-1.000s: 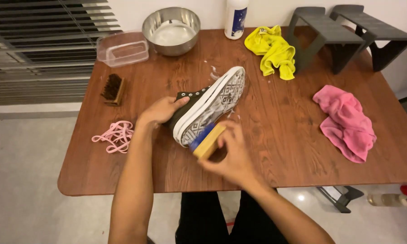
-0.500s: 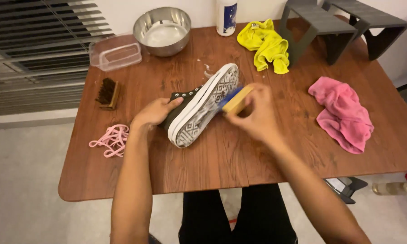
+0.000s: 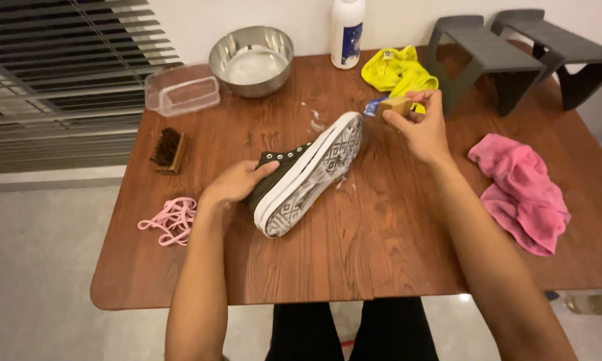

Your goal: Scrubbing the white rubber foxing of a black high-top sneaker using a small brush and cleaning solution on a workbench.

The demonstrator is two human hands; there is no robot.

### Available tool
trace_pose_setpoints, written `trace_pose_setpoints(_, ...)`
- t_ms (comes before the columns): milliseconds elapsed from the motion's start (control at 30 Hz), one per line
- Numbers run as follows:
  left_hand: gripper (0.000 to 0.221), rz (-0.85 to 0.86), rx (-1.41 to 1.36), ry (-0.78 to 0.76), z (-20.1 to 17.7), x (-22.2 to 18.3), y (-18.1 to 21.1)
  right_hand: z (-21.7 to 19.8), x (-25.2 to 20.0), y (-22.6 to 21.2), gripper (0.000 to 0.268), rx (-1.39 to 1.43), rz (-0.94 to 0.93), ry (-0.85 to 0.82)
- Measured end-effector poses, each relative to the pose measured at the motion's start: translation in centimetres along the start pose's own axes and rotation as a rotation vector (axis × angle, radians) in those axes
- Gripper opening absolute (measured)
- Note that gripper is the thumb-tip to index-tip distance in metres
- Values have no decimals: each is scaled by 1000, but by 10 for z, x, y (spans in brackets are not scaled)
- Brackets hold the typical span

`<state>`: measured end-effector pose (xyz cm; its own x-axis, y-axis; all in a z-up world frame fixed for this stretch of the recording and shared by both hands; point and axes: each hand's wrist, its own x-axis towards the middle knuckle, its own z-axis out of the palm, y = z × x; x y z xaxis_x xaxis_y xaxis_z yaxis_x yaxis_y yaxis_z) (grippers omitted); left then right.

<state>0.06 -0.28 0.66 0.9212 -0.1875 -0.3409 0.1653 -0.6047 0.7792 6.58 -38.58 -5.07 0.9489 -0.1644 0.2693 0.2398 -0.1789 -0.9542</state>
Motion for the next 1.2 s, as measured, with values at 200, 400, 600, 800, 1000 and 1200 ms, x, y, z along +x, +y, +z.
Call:
trace_pose_setpoints(200, 51, 16, 129, -16, -4, 2, 7, 6, -8, 12, 33, -13, -75, 85)
trace_pose_setpoints(400, 49, 32, 135, 0, -5, -8, 17, 26, -14, 14, 30, 198, 110, 84)
trace_pose_setpoints(600, 53, 31, 169, -19, -8, -12, 23, 19, -25, -2, 78, 172, 130, -55)
trace_pose_setpoints(800, 53, 53, 168, -8, -7, -7, 18, 11, -16, 9, 52, -308, 35, 50)
trace_pose_setpoints(1000, 53, 36, 158, -23, -5, -5, 12, 6, -13, 13, 42, -418, -96, 134)
trace_pose_setpoints(1200, 51, 24, 112, 16, -2, -4, 9, 23, -16, 16, 47, -349, -150, 57)
